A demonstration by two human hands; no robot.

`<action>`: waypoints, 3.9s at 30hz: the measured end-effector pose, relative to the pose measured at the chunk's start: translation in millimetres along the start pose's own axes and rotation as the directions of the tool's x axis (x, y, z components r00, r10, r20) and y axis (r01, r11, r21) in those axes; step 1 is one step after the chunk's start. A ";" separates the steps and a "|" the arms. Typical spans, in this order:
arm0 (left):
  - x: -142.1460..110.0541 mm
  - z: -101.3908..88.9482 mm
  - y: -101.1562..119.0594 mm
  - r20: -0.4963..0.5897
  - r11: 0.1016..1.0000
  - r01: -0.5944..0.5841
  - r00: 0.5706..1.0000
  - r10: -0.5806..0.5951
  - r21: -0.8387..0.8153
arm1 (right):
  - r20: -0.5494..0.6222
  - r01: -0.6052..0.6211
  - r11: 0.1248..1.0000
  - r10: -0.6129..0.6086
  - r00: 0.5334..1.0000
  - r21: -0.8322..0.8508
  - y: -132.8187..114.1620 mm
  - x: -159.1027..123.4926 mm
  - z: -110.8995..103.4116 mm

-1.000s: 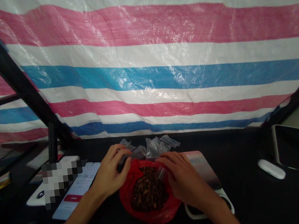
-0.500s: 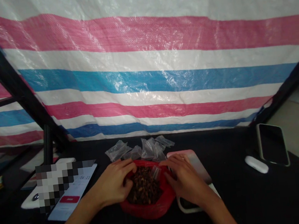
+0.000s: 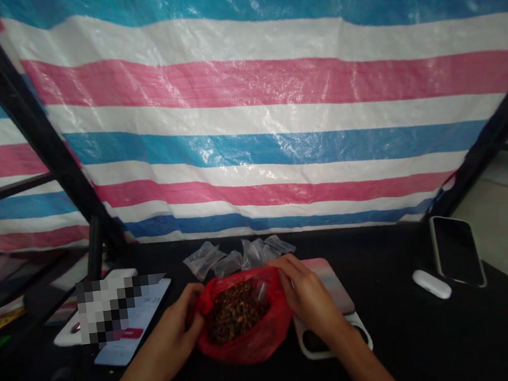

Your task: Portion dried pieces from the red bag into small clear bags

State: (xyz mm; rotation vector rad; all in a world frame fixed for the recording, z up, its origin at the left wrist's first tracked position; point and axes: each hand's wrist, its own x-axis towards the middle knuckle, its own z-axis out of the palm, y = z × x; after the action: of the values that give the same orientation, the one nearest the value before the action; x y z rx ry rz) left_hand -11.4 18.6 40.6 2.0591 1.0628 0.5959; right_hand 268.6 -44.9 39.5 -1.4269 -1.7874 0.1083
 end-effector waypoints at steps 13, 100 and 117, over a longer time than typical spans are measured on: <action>-29.8 0.3 8.8 -0.353 0.884 -0.106 0.890 0.288 0.455 | 0.137 0.162 0.956 -0.132 0.982 -0.244 -31.5 16.8 -16.9; 86.8 -3.5 -37.1 -0.444 0.995 -0.097 0.892 0.086 -0.002 | -0.107 -0.607 0.772 0.631 0.769 0.189 49.4 -101.5 -26.6; 86.5 0.2 -47.3 -0.647 0.983 -0.169 0.743 0.173 0.069 | -0.224 -0.590 0.765 0.642 0.733 0.260 40.0 -102.0 -6.8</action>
State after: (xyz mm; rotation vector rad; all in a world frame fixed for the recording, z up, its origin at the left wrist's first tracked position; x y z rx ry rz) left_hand 13.1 108.9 9.7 2.0017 1.2476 1.4920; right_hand 305.2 -119.6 -32.2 -1.7542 -0.9666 0.3638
